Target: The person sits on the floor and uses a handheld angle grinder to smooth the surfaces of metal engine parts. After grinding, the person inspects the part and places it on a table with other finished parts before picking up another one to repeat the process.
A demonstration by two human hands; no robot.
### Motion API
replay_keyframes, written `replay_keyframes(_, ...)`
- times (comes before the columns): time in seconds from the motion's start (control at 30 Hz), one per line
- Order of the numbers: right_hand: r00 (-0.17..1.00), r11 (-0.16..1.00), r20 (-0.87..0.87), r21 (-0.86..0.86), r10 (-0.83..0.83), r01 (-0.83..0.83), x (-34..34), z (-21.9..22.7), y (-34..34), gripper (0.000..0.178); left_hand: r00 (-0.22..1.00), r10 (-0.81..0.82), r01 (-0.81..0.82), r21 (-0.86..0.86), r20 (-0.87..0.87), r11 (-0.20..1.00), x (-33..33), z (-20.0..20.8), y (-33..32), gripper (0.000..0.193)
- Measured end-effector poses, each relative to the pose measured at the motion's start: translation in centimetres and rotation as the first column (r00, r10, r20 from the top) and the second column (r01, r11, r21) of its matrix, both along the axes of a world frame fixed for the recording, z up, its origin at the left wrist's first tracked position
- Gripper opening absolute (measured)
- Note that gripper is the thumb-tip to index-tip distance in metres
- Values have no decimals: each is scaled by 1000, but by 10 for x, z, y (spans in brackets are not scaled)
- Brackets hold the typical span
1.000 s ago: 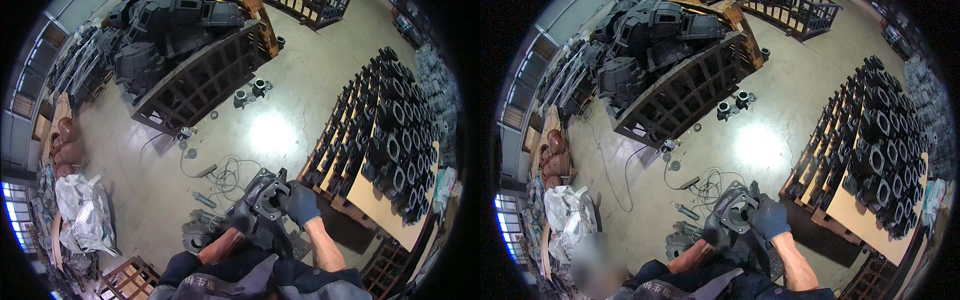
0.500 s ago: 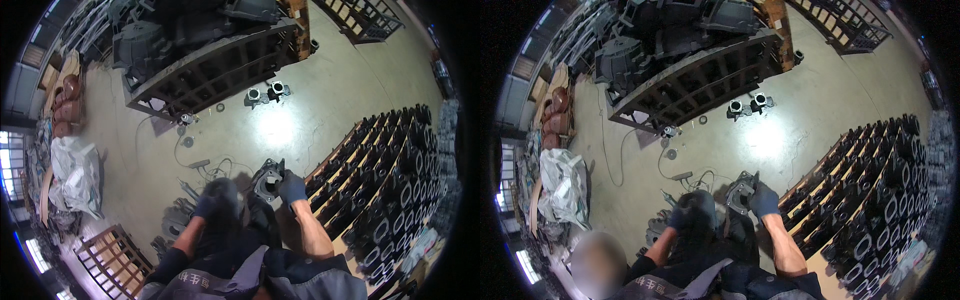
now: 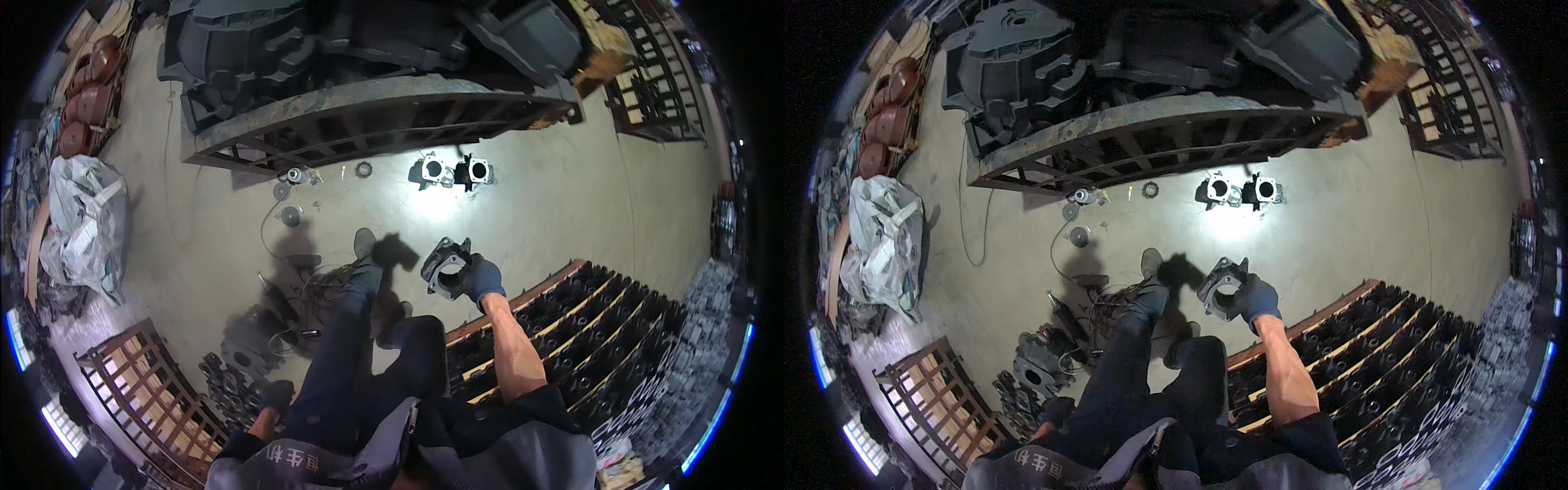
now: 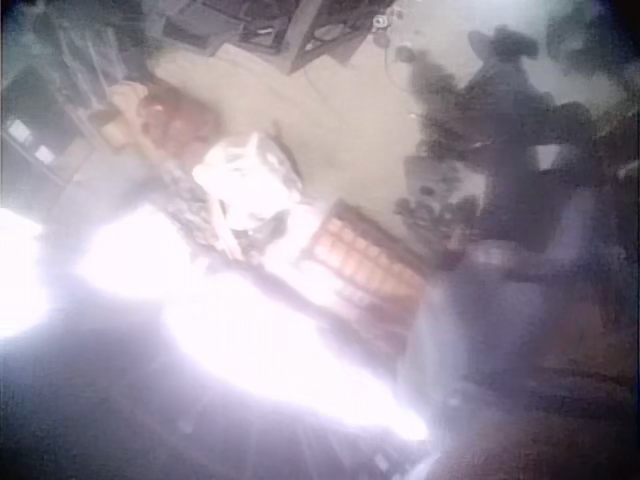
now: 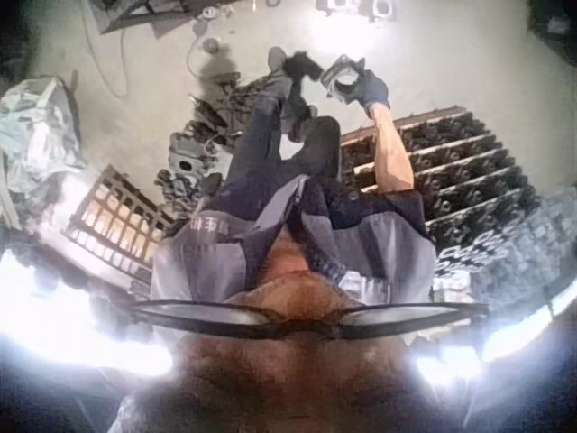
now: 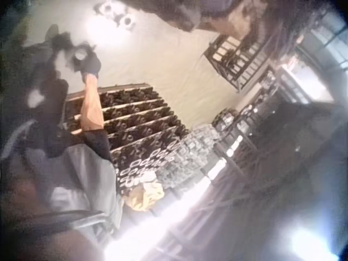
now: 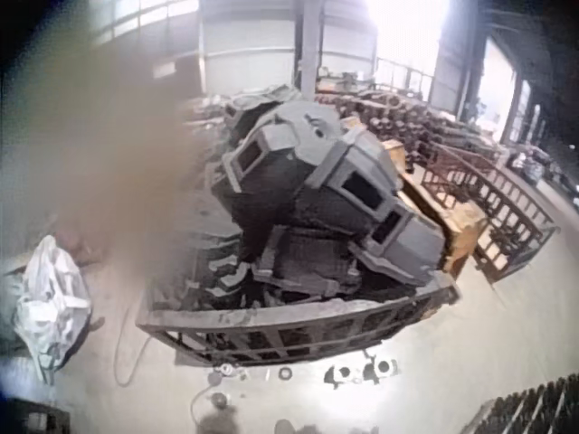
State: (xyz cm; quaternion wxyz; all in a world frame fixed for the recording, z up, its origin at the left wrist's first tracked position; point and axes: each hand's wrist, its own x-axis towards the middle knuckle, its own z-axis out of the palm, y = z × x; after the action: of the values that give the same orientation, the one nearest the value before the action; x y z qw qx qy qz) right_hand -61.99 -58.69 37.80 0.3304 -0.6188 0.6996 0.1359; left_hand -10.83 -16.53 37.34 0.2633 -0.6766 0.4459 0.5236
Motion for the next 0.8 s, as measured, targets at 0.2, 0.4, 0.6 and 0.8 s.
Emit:
replay_keyframes(0.2,1000,1000,-17,1,25,-25,8,-90,-106,38,-164,979,-980,132,-121,-148,-12,-24,-14,31)
replay_keyframes(0.4,984,984,-47,-29,174,-175,5,-194,-194,36,-91,979,-994,-73,180,-79,-75,21,67,26)
replay_keyframes(0.6,990,990,-10,-9,139,-139,9,-279,-263,45,-106,882,-990,33,458,-136,-175,9,74,28)
replay_keyframes(0.8,854,878,-217,35,473,-478,-47,-407,-304,29,132,910,-982,180,393,64,-198,-49,22,31)
